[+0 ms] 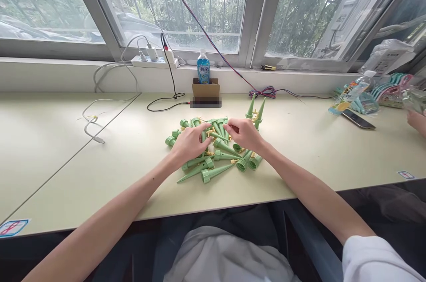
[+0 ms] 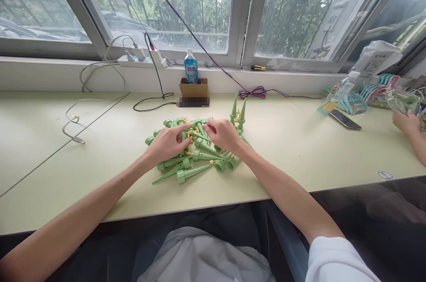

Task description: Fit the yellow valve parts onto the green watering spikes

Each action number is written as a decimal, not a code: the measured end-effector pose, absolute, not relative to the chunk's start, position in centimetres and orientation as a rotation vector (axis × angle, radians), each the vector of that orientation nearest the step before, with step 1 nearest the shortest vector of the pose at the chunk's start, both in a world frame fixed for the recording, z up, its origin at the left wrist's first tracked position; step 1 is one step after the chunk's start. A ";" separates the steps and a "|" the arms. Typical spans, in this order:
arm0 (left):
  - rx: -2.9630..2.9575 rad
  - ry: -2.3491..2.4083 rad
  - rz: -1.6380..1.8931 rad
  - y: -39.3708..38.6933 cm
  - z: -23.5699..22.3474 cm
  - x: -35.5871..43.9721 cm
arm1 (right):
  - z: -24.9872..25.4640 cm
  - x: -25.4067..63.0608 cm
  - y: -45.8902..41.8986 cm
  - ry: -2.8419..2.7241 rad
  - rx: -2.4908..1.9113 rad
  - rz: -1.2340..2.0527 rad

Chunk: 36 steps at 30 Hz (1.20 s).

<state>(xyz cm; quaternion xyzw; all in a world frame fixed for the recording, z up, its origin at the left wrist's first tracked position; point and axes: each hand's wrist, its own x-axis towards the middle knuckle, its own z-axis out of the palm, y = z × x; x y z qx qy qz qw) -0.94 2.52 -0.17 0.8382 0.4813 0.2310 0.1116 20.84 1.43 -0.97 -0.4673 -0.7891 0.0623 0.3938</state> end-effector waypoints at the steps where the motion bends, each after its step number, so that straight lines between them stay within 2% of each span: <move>1: 2.469 1.421 0.658 2.6 -0.2 -1.0 | -1.0 20.8 1.4 -2.009 -1.186 0.161; 11: 2.515 1.408 0.642 2.6 -0.3 -0.9 | -1.1 19.5 0.4 -2.125 -1.116 0.170; 20: 2.481 1.341 0.752 2.4 -0.1 -0.7 | -1.2 18.7 -0.4 -2.305 -0.832 0.194; 30: 2.430 1.262 1.072 2.6 -0.2 -0.7 | 0.7 20.4 -1.0 -2.601 -0.949 0.382; 36: 2.444 1.231 1.111 2.4 -0.2 -0.5 | 1.2 21.1 -1.1 -2.750 -1.019 0.503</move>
